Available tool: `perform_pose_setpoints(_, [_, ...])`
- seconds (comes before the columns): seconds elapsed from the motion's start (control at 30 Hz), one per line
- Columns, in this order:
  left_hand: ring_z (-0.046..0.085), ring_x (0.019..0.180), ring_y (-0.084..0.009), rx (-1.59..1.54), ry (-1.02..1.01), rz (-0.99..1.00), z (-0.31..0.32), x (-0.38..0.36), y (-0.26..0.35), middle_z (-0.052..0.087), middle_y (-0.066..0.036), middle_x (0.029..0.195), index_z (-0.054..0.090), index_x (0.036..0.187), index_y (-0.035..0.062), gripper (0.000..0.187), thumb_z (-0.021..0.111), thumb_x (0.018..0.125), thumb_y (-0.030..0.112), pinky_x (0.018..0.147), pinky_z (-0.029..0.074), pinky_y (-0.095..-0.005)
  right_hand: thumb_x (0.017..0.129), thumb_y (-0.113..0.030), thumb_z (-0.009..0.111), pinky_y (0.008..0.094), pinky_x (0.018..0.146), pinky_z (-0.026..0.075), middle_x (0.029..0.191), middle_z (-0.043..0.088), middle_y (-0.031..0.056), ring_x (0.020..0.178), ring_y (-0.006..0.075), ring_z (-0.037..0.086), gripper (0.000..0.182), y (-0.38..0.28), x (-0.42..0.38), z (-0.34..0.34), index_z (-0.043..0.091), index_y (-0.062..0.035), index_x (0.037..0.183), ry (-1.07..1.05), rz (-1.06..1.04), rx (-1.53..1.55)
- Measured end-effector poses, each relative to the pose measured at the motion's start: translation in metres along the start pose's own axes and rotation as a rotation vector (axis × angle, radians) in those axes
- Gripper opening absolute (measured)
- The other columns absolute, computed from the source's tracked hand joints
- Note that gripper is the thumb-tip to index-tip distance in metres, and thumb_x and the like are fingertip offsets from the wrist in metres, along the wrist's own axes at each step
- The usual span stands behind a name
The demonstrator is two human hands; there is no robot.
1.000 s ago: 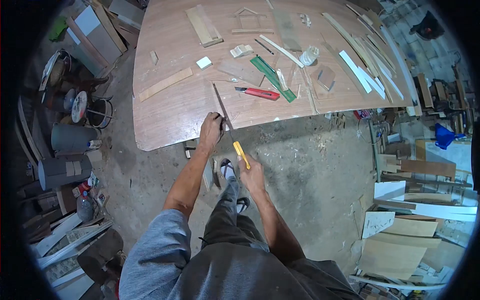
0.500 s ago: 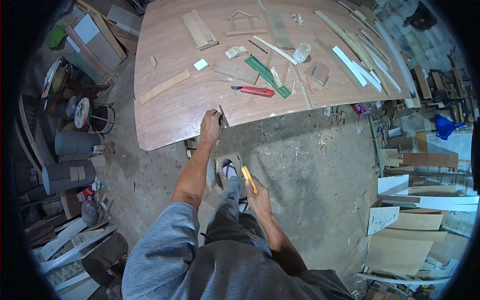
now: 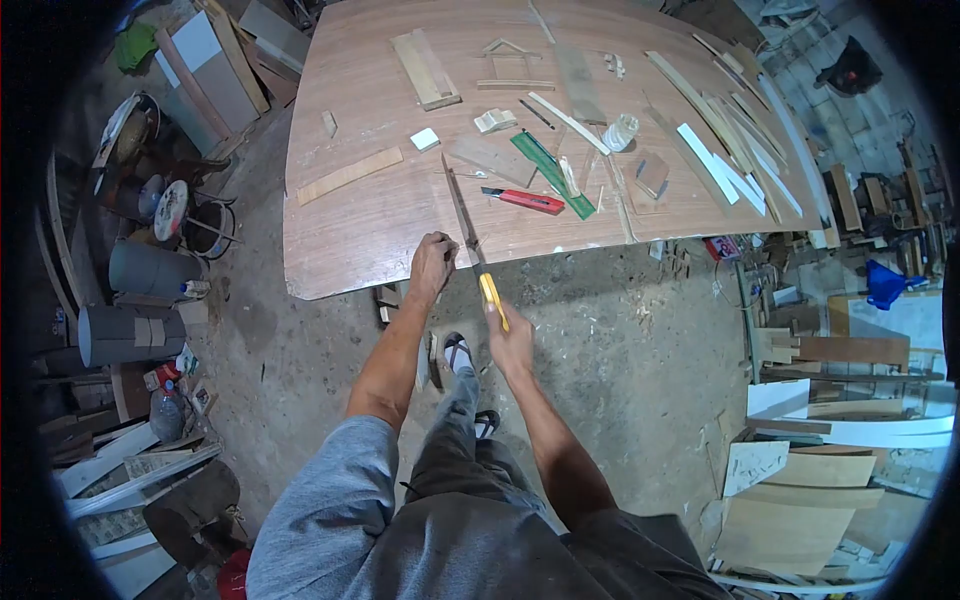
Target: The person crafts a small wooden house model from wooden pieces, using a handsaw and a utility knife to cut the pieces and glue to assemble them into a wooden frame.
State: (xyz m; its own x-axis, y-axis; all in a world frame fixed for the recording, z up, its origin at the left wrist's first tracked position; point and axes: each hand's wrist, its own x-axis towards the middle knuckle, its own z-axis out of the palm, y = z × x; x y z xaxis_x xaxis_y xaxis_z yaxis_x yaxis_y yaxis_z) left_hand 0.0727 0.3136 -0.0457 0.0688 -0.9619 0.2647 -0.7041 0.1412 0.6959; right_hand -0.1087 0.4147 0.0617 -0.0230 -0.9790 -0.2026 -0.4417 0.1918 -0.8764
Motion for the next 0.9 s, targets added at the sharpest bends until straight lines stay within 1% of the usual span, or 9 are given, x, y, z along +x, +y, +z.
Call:
perform_pose_setpoints(0.03, [0.06, 0.081, -0.0341, -0.037, -0.039, -0.041, 0.0, -0.001, -0.001, 0.064, -0.018, 0.085, 0.07, 0.086, -0.0023, 0.011, 0.067, 0.076, 0.001, 0.071, 0.05, -0.0397, 0.094, -0.027, 0.055, 0.0392, 0.076, 0.051, 0.096, 0.065, 0.0283, 0.091, 0.0397, 0.066, 0.035, -0.001, 0.004, 0.005, 0.063, 0.0009, 0.113, -0.026, 0.039, -0.016])
perform_pose_setpoints(0.07, [0.06, 0.081, -0.0341, -0.039, -0.034, -0.046, 0.0, -0.002, -0.001, 0.064, -0.018, 0.085, 0.07, 0.086, -0.0023, 0.011, 0.067, 0.076, 0.001, 0.071, 0.05, -0.0397, 0.094, -0.027, 0.055, 0.0392, 0.076, 0.051, 0.096, 0.065, 0.0283, 0.091, 0.0397, 0.066, 0.035, 0.001, 0.005, 0.011, 0.063, 0.0009, 0.113, -0.031, 0.038, -0.021])
perform_pose_setpoints(0.13, [0.06, 0.082, -0.0352, 0.006, 0.018, 0.06, 0.0, -0.001, -0.001, 0.064, -0.018, 0.086, 0.069, 0.087, -0.003, 0.014, 0.066, 0.073, -0.001, 0.074, 0.05, -0.0403, 0.094, -0.029, 0.055, 0.0411, 0.073, 0.051, 0.092, 0.065, 0.0286, 0.087, 0.0415, 0.065, 0.035, 0.006, 0.01, 0.022, 0.064, 0.0009, 0.111, 0.052, -0.068, 0.0])
perform_pose_setpoints(0.27, [0.06, 0.085, -0.0364, 0.034, -0.006, 0.033, -0.003, 0.0, 0.003, 0.063, -0.019, 0.088, 0.069, 0.086, -0.0029, 0.017, 0.064, 0.07, -0.004, 0.076, 0.05, -0.041, 0.094, -0.029, 0.055, 0.0435, 0.069, 0.051, 0.086, 0.064, 0.0285, 0.081, 0.0424, 0.065, 0.035, 0.004, 0.009, 0.028, 0.065, 0.001, 0.109, 0.074, -0.067, -0.053])
perform_pose_setpoints(0.37, [0.059, 0.087, -0.0371, 0.039, -0.011, 0.041, -0.006, -0.001, 0.008, 0.062, -0.019, 0.087, 0.068, 0.084, -0.0035, 0.015, 0.062, 0.07, -0.005, 0.076, 0.05, -0.0416, 0.094, -0.029, 0.054, 0.0452, 0.066, 0.051, 0.083, 0.064, 0.0289, 0.078, 0.0428, 0.066, 0.034, -0.001, 0.006, 0.025, 0.065, 0.0003, 0.108, 0.036, 0.033, -0.102])
perform_pose_setpoints(0.43, [0.058, 0.085, -0.0372, 0.046, 0.004, 0.051, -0.008, 0.0, 0.012, 0.061, -0.019, 0.086, 0.066, 0.082, -0.004, 0.014, 0.061, 0.069, -0.005, 0.076, 0.049, -0.0423, 0.094, -0.033, 0.055, 0.045, 0.077, 0.05, 0.093, 0.065, 0.0283, 0.093, 0.043, 0.064, 0.037, -0.002, 0.005, 0.025, 0.065, -0.0015, 0.11, -0.023, 0.095, -0.126])
perform_pose_setpoints(0.67, [0.057, 0.086, -0.0366, 0.103, -0.074, 0.037, -0.01, 0.004, 0.019, 0.06, -0.019, 0.088, 0.065, 0.08, -0.0029, 0.015, 0.059, 0.066, -0.007, 0.076, 0.049, -0.0431, 0.094, -0.033, 0.054, 0.0457, 0.075, 0.051, 0.09, 0.065, 0.0287, 0.089, 0.0452, 0.064, 0.036, -0.006, 0.01, 0.017, 0.064, -0.0025, 0.111, -0.038, 0.05, -0.112])
perform_pose_setpoints(0.73, [0.057, 0.088, -0.0363, 0.153, -0.069, -0.009, -0.007, 0.002, 0.02, 0.06, -0.018, 0.09, 0.065, 0.084, -0.0024, 0.021, 0.06, 0.065, -0.007, 0.077, 0.049, -0.0432, 0.094, -0.028, 0.053, 0.0504, 0.067, 0.049, 0.082, 0.062, 0.0308, 0.083, 0.0474, 0.062, 0.031, -0.011, 0.009, 0.014, 0.064, 0.0008, 0.099, -0.023, 0.002, -0.121])
perform_pose_setpoints(0.9, [0.057, 0.092, -0.0365, 0.214, -0.094, -0.05, -0.005, 0.002, 0.027, 0.06, -0.018, 0.092, 0.064, 0.089, -0.0029, 0.026, 0.061, 0.063, -0.006, 0.081, 0.051, -0.0415, 0.094, -0.028, 0.052, 0.052, 0.068, 0.048, 0.081, 0.062, 0.031, 0.083, 0.0487, 0.061, 0.031, 0.006, -0.011, 0.008, 0.063, 0.0005, 0.099, -0.036, 0.041, -0.113])
